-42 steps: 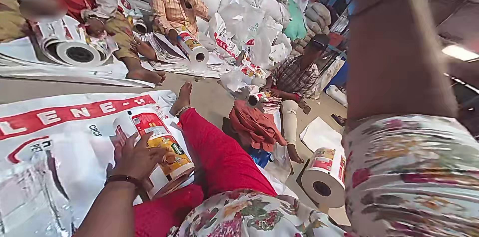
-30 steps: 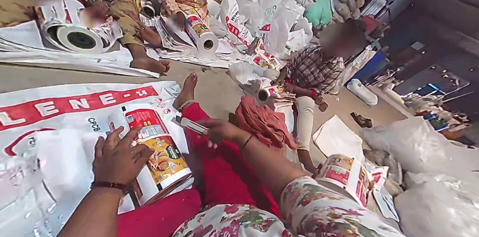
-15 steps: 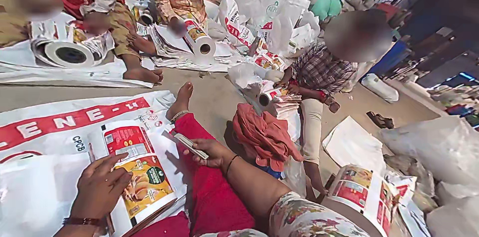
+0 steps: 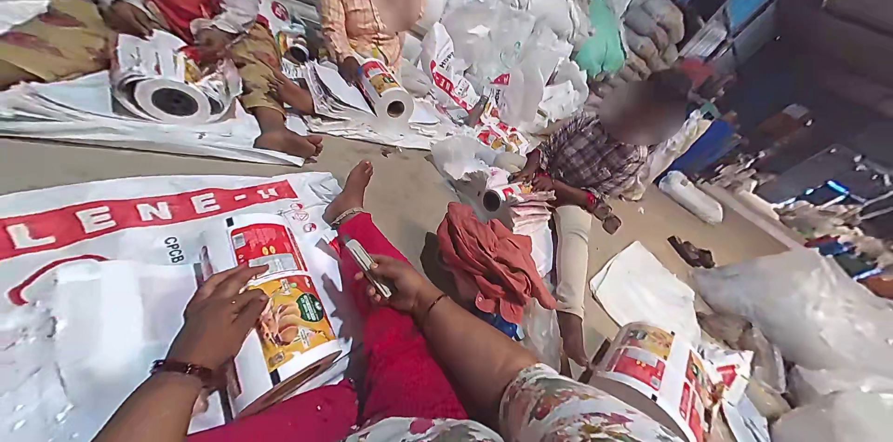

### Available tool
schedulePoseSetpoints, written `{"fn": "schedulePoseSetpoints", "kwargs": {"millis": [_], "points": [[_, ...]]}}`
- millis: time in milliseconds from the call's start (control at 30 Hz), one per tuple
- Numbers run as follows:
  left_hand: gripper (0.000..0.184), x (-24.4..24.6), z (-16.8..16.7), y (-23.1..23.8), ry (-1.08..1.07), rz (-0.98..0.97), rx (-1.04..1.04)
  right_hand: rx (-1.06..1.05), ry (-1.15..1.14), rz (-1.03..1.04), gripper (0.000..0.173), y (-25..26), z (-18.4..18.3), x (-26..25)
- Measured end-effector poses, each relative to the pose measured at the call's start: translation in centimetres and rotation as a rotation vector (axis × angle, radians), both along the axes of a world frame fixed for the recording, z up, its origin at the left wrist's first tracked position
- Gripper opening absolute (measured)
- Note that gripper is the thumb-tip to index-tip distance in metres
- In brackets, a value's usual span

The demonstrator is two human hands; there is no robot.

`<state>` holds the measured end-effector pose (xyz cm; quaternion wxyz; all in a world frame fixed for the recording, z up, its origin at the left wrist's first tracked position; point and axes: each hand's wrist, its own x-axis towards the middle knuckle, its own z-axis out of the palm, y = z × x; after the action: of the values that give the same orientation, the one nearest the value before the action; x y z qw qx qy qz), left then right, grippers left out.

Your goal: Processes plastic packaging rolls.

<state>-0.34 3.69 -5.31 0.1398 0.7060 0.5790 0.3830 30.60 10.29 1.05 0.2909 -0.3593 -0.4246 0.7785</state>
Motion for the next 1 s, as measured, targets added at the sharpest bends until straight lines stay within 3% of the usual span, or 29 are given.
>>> {"fn": "schedulePoseSetpoints", "kwargs": {"millis": [233,433,633,1000], "points": [[0.031,0.1,1.0,0.1,-0.045,0.035,-0.075,0.066,-0.12,0.036,0.038,-1.0,0.1,-1.4],[0.045,-0.3,2.0,0.5,0.021,0.03,-0.262,0.058,-0.178,0.041,0.033,-0.9,-0.3,-2.3],[0.046,-0.5,2.8,0.2,0.062,-0.048,-0.262,0.103,-0.312,-0.021,0.033,-1.8,0.2,-3.2],[0.052,-0.9,3.0,-0.4,0.052,-0.04,-0.352,0.082,-0.289,-0.111,0.036,-3.1,0.8,-4.5]]}}
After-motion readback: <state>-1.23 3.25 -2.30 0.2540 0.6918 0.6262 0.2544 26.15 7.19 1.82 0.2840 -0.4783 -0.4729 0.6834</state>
